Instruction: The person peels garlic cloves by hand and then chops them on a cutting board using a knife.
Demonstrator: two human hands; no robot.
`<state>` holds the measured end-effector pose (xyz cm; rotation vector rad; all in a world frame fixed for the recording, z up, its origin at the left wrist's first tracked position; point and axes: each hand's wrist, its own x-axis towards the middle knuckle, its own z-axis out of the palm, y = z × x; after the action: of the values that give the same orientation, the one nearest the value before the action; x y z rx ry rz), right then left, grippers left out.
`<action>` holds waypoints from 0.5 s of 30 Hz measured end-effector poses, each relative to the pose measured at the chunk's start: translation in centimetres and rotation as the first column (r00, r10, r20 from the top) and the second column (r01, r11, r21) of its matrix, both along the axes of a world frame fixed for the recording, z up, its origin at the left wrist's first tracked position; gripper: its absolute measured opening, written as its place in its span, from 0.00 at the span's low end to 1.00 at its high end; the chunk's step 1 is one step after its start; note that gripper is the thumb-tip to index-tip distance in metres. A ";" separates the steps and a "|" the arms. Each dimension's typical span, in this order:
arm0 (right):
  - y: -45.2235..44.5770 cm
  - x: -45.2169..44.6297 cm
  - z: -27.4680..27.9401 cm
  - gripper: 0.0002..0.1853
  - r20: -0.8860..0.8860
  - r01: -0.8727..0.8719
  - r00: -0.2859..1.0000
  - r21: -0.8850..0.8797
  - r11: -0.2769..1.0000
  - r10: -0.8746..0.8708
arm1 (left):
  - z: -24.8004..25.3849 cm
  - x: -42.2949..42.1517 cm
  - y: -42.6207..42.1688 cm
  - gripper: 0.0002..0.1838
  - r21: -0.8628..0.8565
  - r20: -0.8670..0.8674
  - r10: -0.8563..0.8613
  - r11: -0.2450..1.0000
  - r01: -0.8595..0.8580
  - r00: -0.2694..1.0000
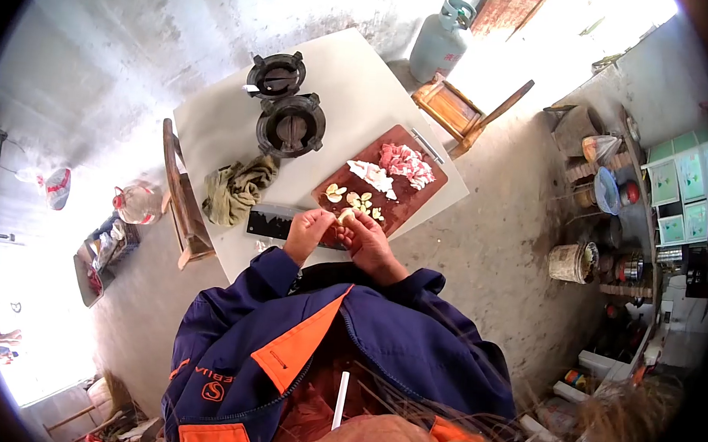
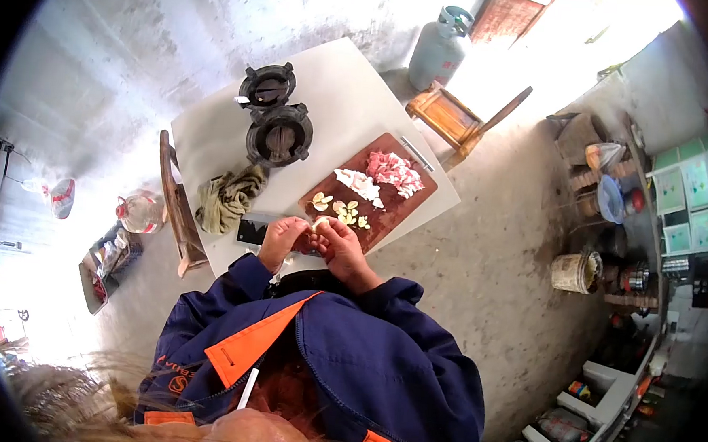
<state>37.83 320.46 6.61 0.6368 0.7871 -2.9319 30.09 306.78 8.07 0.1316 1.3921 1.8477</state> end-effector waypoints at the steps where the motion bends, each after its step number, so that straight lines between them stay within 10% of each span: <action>1: -0.2 0.1 0.1 0.10 0.002 0.001 1.000 -0.001 1.000 -0.001 | 0.0 0.2 -0.1 0.06 -0.029 -0.070 -0.022 0.999 0.020 0.997; 7: -0.4 0.2 -0.9 0.08 0.009 -0.006 1.000 0.064 0.998 0.005 | -0.1 0.0 -0.6 0.07 -0.142 -0.153 -0.084 0.988 0.063 0.985; 15: 0.5 -0.2 -1.5 0.06 0.166 -0.101 0.974 -0.295 0.950 0.155 | -0.3 0.1 -0.7 0.08 -0.120 -0.070 -0.067 0.991 0.058 0.995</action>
<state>37.62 320.96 5.15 0.7858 0.3617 -2.7380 30.22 306.04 7.73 0.1834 1.5274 1.7199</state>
